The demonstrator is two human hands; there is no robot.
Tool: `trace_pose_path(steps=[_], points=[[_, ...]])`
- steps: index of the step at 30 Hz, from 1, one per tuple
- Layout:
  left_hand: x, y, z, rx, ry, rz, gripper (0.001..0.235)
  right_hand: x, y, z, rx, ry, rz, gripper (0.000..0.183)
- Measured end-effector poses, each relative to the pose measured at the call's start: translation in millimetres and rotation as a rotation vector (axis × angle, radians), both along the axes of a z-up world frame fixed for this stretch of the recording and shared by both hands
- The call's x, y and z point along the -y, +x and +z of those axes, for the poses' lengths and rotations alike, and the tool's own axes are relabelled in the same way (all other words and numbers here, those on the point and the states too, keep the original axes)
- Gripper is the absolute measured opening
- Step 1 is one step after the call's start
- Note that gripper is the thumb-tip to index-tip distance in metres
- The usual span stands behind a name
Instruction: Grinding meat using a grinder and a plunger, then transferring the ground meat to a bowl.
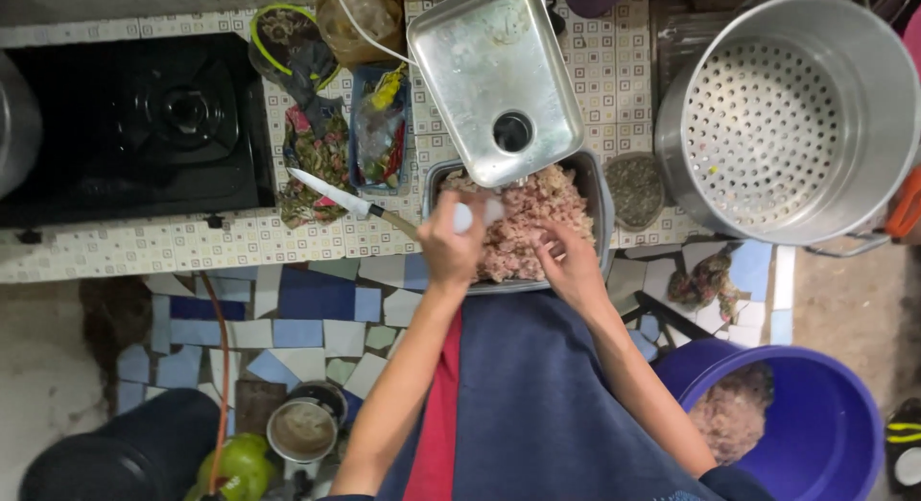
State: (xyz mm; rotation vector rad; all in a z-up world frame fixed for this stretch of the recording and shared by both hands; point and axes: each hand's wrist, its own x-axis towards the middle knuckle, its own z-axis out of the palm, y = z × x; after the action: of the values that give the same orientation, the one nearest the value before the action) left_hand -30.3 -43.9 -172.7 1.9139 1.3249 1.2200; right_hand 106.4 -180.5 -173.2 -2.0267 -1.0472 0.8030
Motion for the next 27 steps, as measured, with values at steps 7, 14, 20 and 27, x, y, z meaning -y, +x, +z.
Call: trace_pose_path(steps=[7, 14, 20, 27], points=[[7, -44, -14, -0.05, 0.036, -0.129, 0.023, -25, -16, 13, 0.202, 0.098, -0.143, 0.027], [-23, -90, 23, -0.073, 0.1, -0.108, 0.024, -52, -54, 50, 0.503, -0.038, 0.046, 0.061], [-24, -103, 25, -0.13, 0.148, -0.087, 0.026, -55, -46, -68, -0.274, 0.051, -0.271, 0.065], [-23, -118, 24, -0.122, 0.124, -0.066, 0.028, -46, -48, -43, -0.684, -0.045, -0.487, 0.055]])
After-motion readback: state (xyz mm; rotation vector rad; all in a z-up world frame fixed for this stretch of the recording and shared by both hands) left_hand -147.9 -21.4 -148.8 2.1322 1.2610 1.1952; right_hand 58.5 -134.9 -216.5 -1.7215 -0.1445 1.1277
